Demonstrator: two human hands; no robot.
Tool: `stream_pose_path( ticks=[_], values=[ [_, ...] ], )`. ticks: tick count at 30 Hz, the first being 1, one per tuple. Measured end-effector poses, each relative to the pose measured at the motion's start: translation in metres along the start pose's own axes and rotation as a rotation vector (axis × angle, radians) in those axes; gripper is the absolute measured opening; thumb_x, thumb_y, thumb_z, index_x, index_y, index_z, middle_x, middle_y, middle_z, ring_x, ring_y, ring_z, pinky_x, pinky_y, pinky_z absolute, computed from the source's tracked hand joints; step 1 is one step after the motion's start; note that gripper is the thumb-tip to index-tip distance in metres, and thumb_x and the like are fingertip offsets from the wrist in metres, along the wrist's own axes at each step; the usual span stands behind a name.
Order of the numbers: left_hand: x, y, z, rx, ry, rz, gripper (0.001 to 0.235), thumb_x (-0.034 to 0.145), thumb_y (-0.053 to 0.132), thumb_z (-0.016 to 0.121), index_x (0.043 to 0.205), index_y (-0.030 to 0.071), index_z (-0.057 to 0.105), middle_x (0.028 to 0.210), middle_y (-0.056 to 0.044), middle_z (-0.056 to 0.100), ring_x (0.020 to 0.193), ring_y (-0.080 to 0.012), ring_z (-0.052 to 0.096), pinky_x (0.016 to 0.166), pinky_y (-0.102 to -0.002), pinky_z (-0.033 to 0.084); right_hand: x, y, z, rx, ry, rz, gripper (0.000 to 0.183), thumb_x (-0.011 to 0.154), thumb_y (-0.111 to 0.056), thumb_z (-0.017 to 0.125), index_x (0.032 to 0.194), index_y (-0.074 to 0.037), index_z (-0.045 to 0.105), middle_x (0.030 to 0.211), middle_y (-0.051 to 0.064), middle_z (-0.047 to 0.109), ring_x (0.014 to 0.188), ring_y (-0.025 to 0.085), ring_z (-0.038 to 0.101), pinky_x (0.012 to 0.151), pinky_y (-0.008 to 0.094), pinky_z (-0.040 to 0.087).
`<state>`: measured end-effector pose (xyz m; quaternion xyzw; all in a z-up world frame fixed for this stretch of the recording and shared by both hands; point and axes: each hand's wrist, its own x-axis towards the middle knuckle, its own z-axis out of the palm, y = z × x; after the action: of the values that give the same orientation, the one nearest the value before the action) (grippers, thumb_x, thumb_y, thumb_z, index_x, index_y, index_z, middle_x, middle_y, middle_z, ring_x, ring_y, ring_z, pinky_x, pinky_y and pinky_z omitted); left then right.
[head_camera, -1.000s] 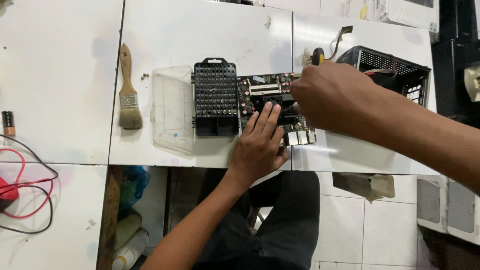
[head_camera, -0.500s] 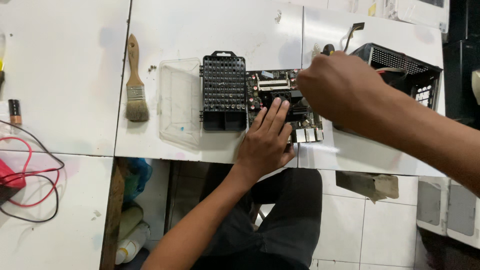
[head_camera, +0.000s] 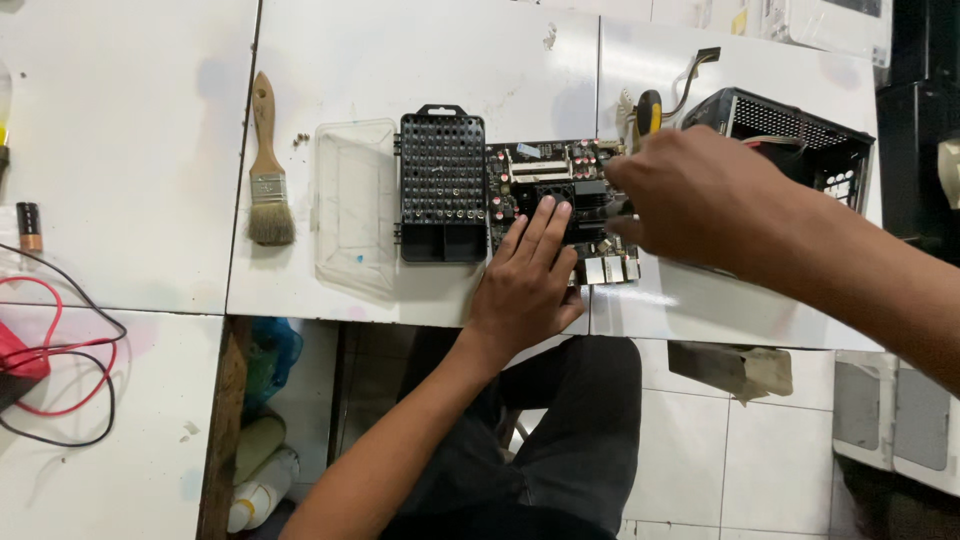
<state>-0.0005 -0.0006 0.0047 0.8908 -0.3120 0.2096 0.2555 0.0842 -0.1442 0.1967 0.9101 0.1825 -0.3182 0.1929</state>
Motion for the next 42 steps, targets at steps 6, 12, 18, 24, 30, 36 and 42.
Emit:
stream_pose_path(
  ticks=[6,12,18,24,30,36,42],
  values=[
    [0.0,-0.001,0.003,0.016,0.006,-0.005,0.029,0.083,0.024,0.071,0.104,0.004,0.07,0.158,-0.026,0.054,0.152,-0.0407,0.05,0.124,-0.054,0.045,0.013,-0.011,-0.004,-0.264,-0.035,-0.195,0.021,0.107,-0.01,0.059,0.093,-0.007,0.074,0.08,0.002,0.075,0.064,0.009,0.072,0.055,0.027,0.06],
    [0.001,-0.001,-0.001,0.026,0.001,0.0,0.027,0.083,0.024,0.069,0.104,0.005,0.069,0.157,-0.027,0.056,0.152,-0.0406,0.05,0.124,-0.053,0.044,0.021,-0.008,-0.01,-0.051,0.056,-0.018,0.038,0.113,-0.003,0.053,0.082,-0.002,0.075,0.057,0.007,0.066,0.046,0.017,0.067,0.046,0.031,0.061],
    [-0.002,-0.001,0.002,0.01,-0.023,-0.003,0.032,0.084,0.028,0.07,0.106,0.005,0.068,0.159,-0.028,0.054,0.153,-0.0417,0.048,0.125,-0.055,0.043,0.014,-0.01,-0.003,-0.157,-0.079,-0.154,0.02,0.11,-0.005,0.05,0.108,-0.006,0.069,0.085,0.005,0.075,0.065,0.009,0.073,0.056,0.023,0.062],
    [-0.001,-0.002,0.001,-0.006,-0.016,-0.005,0.033,0.081,0.024,0.076,0.107,0.004,0.07,0.16,-0.027,0.053,0.153,-0.0419,0.048,0.125,-0.055,0.043,0.002,-0.019,-0.016,0.019,-0.071,0.067,0.059,0.12,-0.036,0.049,0.076,-0.007,0.076,0.057,0.003,0.063,0.043,0.016,0.062,0.042,0.028,0.049],
    [-0.003,0.0,0.001,0.025,-0.024,-0.002,0.036,0.081,0.029,0.076,0.107,0.006,0.069,0.159,-0.026,0.053,0.154,-0.0408,0.047,0.126,-0.054,0.042,0.009,-0.006,-0.012,0.156,-0.026,-0.065,0.039,0.092,-0.003,0.066,0.129,-0.016,0.068,0.125,0.007,0.07,0.1,0.026,0.072,0.082,0.04,0.063],
    [-0.001,-0.003,0.0,0.032,-0.04,-0.001,0.034,0.083,0.028,0.074,0.108,0.006,0.069,0.16,-0.027,0.052,0.154,-0.0406,0.047,0.126,-0.054,0.042,0.011,-0.012,-0.004,-0.081,0.021,-0.035,0.042,0.117,-0.008,0.053,0.081,-0.007,0.075,0.057,-0.001,0.065,0.045,0.009,0.067,0.049,0.023,0.065],
    [0.0,-0.002,-0.001,0.039,-0.029,0.007,0.038,0.08,0.029,0.074,0.11,0.006,0.069,0.16,-0.026,0.053,0.154,-0.0407,0.047,0.126,-0.054,0.041,0.01,-0.005,-0.014,0.041,-0.066,0.052,0.04,0.103,-0.04,0.071,0.131,-0.013,0.062,0.086,0.004,0.075,0.066,0.016,0.069,0.067,0.029,0.065]
  ],
)
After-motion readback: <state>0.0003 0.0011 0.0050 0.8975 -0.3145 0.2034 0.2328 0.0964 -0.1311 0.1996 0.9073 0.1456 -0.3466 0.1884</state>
